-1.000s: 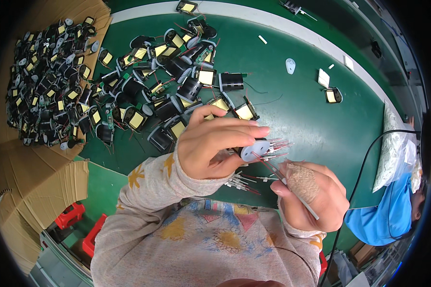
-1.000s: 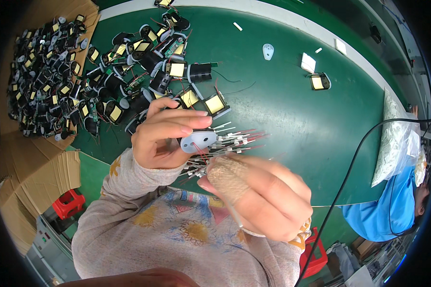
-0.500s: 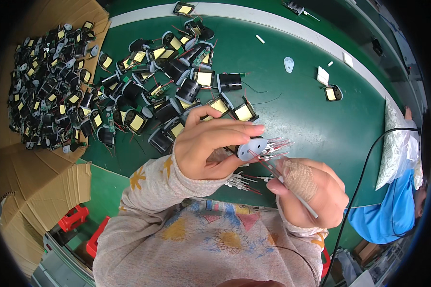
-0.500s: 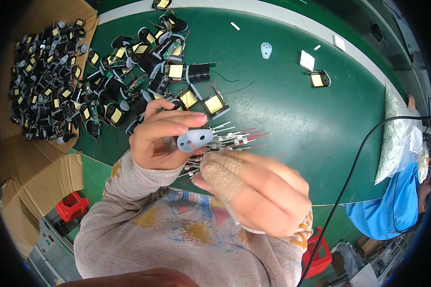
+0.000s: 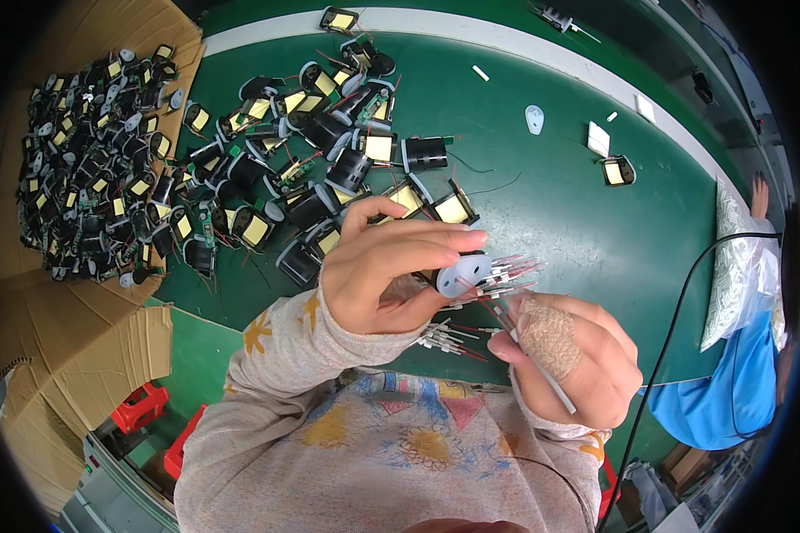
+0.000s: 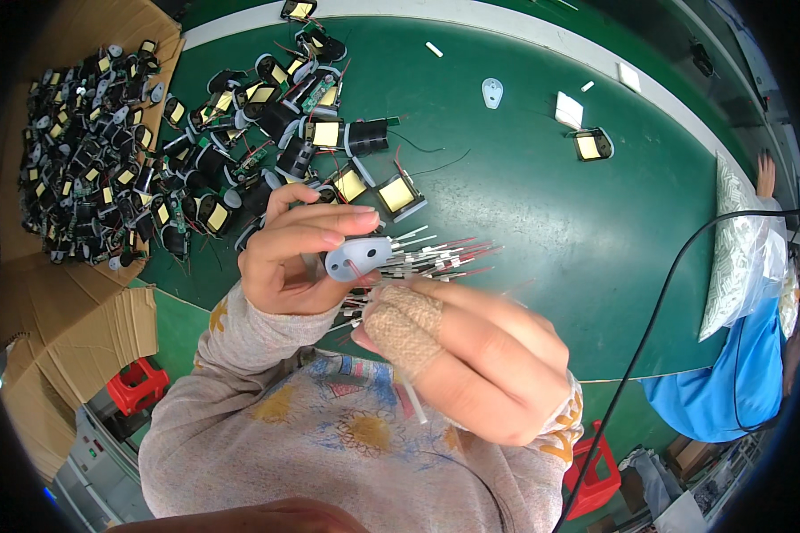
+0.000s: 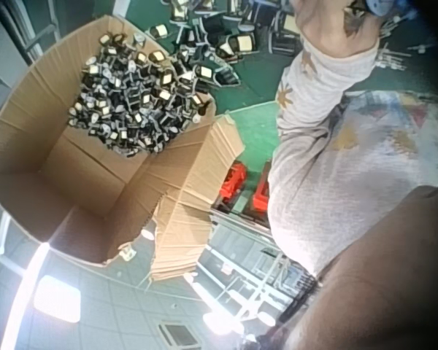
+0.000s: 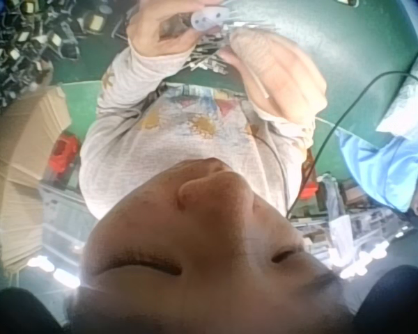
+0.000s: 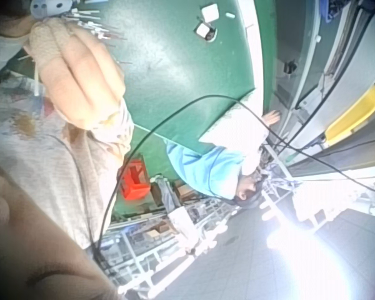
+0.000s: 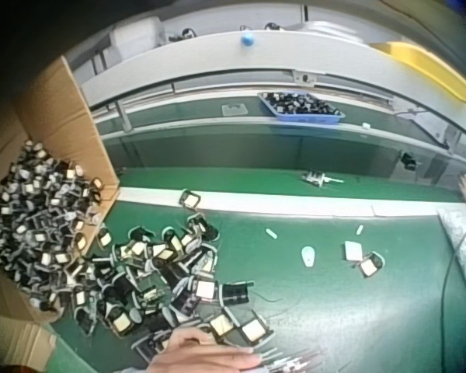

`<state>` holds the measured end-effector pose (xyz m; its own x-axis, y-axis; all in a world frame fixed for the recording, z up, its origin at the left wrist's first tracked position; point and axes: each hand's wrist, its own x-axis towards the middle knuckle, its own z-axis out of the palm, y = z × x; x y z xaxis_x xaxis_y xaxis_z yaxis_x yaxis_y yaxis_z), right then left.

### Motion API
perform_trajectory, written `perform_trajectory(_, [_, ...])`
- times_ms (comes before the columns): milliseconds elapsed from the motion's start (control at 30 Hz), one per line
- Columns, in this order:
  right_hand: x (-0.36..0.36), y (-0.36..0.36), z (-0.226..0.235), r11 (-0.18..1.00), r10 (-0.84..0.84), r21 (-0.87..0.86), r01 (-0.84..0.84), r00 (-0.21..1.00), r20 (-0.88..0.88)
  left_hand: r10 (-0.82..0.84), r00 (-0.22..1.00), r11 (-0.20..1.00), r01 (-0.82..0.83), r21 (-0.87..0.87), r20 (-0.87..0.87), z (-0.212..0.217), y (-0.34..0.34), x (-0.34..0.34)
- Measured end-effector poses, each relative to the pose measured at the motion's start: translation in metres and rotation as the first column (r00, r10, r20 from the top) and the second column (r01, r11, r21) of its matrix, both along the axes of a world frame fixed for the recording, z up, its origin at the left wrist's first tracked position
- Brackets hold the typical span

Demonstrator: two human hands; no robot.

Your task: The person assembles electrical components by inserting a white connector with wires into a grey plastic housing, then fitting the housing into a black plastic frame and securing it by hand.

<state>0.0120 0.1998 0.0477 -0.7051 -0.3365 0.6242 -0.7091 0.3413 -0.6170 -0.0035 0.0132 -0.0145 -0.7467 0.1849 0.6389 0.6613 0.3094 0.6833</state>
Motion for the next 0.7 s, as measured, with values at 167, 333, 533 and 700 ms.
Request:
perform_trajectory(167, [-0.0021, 0.0001, 0.0002, 1.000, -0.009, -0.007, 0.009, 1.000, 0.030, -0.004, 1.000, 1.000, 0.004, -0.006, 0.003, -0.0005, -0.0014, 0.0002])
perform_trajectory(333, [-0.0022, 0.0003, 0.0003, 0.999, -0.005, -0.047, 0.007, 0.999, 0.045, -0.003, 1.000, 1.000, 0.003, 0.002, -0.015, -0.0018, -0.0010, -0.0003])
perform_trajectory(533, [-0.0029, 0.0022, 0.0010, 0.999, 0.010, -0.040, -0.008, 0.999, 0.054, -0.008, 1.000, 1.000, 0.008, -0.012, -0.026, -0.0007, -0.0010, -0.0002])
perform_trajectory(700, [-0.0023, 0.0006, 0.0015, 1.000, 0.006, -0.031, -0.004, 0.999, 0.046, 0.000, 1.000, 1.000, 0.000, -0.008, -0.012, 0.0014, -0.0003, 0.0005])
